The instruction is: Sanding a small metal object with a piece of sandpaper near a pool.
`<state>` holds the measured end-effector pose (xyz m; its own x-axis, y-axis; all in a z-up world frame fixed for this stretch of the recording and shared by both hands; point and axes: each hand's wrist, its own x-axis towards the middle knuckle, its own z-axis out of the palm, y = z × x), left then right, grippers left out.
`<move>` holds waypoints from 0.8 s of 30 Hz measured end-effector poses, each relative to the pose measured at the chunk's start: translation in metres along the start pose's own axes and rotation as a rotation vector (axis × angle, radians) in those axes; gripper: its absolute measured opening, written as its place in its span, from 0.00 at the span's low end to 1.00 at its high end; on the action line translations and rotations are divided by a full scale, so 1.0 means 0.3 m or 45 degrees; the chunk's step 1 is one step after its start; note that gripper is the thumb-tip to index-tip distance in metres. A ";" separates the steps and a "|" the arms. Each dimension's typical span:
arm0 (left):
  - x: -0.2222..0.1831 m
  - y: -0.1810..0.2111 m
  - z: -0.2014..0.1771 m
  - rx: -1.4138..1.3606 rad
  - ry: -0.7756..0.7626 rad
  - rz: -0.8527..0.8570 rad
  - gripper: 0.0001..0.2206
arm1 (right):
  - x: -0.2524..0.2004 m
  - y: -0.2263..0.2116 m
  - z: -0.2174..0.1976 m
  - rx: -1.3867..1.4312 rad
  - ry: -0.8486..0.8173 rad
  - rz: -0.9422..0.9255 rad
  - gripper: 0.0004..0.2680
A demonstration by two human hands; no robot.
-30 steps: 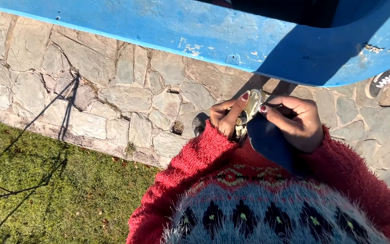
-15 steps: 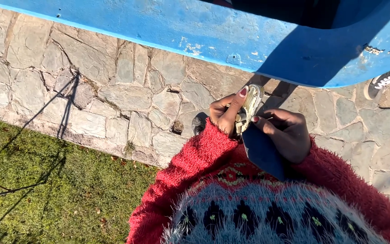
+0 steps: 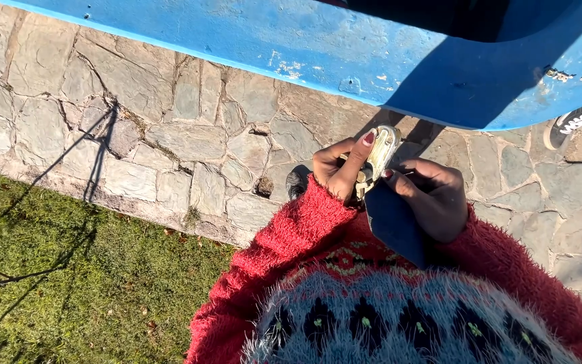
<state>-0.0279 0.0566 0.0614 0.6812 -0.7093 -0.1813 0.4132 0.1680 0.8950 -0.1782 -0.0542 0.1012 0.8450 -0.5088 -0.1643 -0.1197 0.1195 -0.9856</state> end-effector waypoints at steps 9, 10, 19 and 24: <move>0.001 -0.111 -0.011 -0.095 0.049 0.061 0.08 | 0.012 -0.017 -0.016 -0.079 0.075 0.017 0.07; 0.005 -0.118 -0.007 -0.177 0.104 0.049 0.08 | 0.013 -0.013 -0.016 -0.116 0.031 0.026 0.07; 0.005 -0.015 -0.001 -0.209 0.049 -0.038 0.09 | 0.006 0.045 -0.019 0.005 -0.045 0.051 0.08; 0.015 -0.052 -0.016 -0.100 0.044 0.040 0.10 | 0.011 0.025 0.002 0.022 0.043 0.146 0.08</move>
<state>-0.0285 0.0541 0.0447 0.7147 -0.6787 -0.1688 0.4363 0.2441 0.8661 -0.1761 -0.0545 0.0933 0.8083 -0.5193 -0.2776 -0.2054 0.1930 -0.9594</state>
